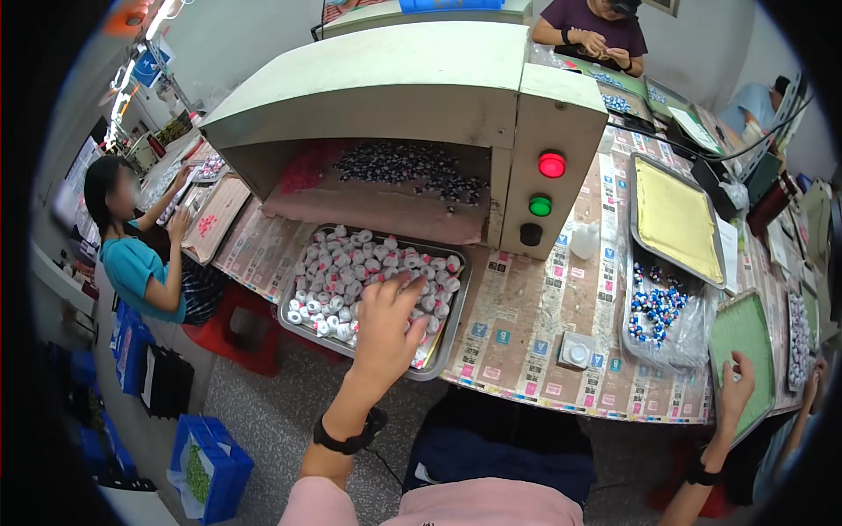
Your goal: The person assembles small round candies by hand, picking up white and blue pieces and combining them into a single unit. The person places the finished candies into a tray on the table. The task is performed repeatedly in a factory setting with other workers visible in the background.
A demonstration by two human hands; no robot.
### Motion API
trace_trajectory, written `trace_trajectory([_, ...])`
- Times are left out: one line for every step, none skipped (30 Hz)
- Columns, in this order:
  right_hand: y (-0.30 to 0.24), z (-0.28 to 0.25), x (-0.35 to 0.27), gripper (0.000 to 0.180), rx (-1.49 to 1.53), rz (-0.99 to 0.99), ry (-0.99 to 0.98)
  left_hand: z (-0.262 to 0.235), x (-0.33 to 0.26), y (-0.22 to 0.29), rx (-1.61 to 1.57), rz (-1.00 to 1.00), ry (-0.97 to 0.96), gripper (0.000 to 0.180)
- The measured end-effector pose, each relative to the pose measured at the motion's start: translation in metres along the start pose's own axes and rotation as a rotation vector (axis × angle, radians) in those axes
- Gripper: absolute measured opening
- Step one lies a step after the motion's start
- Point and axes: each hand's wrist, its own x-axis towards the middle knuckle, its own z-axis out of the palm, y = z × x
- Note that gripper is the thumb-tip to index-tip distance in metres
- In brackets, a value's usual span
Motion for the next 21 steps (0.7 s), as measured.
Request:
trace_trajectory([-0.025, -0.002, -0.001, 0.025, 0.032, 0.007, -0.056, 0.002, 0.005, 0.004, 0.045, 0.015, -0.044, 0.05])
trace_trajectory([-0.048, -0.004, -0.003, 0.025, 0.059, 0.015, -0.108, 0.006, 0.01, 0.008, 0.083, 0.033, -0.087, 0.052])
trace_trajectory([-0.067, -0.001, -0.005, 0.024, 0.112, 0.024, -0.116, 0.009, 0.014, 0.013, 0.122, 0.052, -0.13, 0.055])
trace_trajectory([-0.082, 0.001, -0.007, 0.023, 0.125, 0.016, -0.16, 0.013, 0.016, 0.014, 0.141, 0.082, -0.16, 0.056])
trace_trajectory([-0.093, 0.003, -0.008, 0.023, 0.141, 0.009, -0.201, 0.019, 0.017, 0.013, 0.161, 0.115, -0.19, 0.058])
trace_trajectory([-0.104, 0.001, -0.011, 0.023, 0.141, 0.012, -0.23, 0.028, 0.022, 0.012, 0.165, 0.162, -0.22, 0.059])
trace_trajectory([-0.114, 0.007, -0.013, 0.022, 0.132, -0.022, -0.236, 0.033, 0.023, 0.007, 0.169, 0.175, -0.229, 0.057])
trace_trajectory([-0.122, 0.013, -0.015, 0.021, 0.115, -0.052, -0.237, 0.035, 0.023, 0.006, 0.213, 0.176, -0.241, 0.052])
trace_trajectory([-0.126, 0.016, -0.016, 0.021, 0.136, -0.071, -0.254, 0.037, 0.023, 0.007, 0.234, 0.194, -0.225, 0.05])
trace_trajectory([-0.129, 0.019, -0.015, 0.022, 0.159, -0.092, -0.268, 0.037, 0.023, 0.005, 0.177, 0.194, -0.219, 0.048])
trace_trajectory([-0.131, 0.023, -0.013, 0.022, 0.14, -0.142, -0.257, 0.037, 0.022, 0.003, 0.133, 0.199, -0.19, 0.041])
trace_trajectory([-0.134, 0.027, -0.011, 0.023, 0.131, -0.196, -0.252, 0.035, 0.021, 0.004, 0.086, 0.184, -0.156, 0.033])
trace_trajectory([-0.138, 0.03, -0.009, 0.022, 0.139, -0.199, -0.263, 0.032, 0.018, 0.004, 0.051, 0.196, -0.119, 0.03])
trace_trajectory([-0.141, 0.033, -0.006, 0.021, 0.149, -0.204, -0.28, 0.033, 0.016, 0.002, 0.032, 0.191, -0.117, 0.029])
trace_trajectory([-0.141, 0.038, -0.004, 0.021, 0.131, -0.225, -0.273, 0.033, 0.014, 0.001, 0.022, 0.184, -0.115, 0.029])
trace_trajectory([-0.139, 0.044, -0.002, 0.02, 0.114, -0.248, -0.269, 0.033, 0.013, 0.001, 0.013, 0.172, -0.114, 0.028])
trace_trajectory([-0.138, 0.049, 0.0, 0.019, 0.097, -0.275, -0.266, 0.032, 0.014, 0.004, 0.022, 0.17, -0.138, 0.025])
trace_trajectory([-0.137, 0.055, 0.003, 0.017, 0.092, -0.282, -0.264, 0.032, 0.014, 0.004, 0.008, 0.17, -0.144, 0.025])
trace_trajectory([-0.137, 0.06, 0.006, 0.015, 0.088, -0.29, -0.263, 0.032, 0.013, 0.004, -0.005, 0.167, -0.149, 0.024])
trace_trajectory([-0.137, 0.064, 0.009, 0.013, 0.084, -0.3, -0.262, 0.032, 0.013, 0.003, -0.018, 0.164, -0.153, 0.024])
trace_trajectory([-0.139, 0.069, 0.011, 0.013, 0.063, -0.288, -0.297, 0.031, 0.012, 0.001, -0.036, 0.179, -0.134, 0.024])
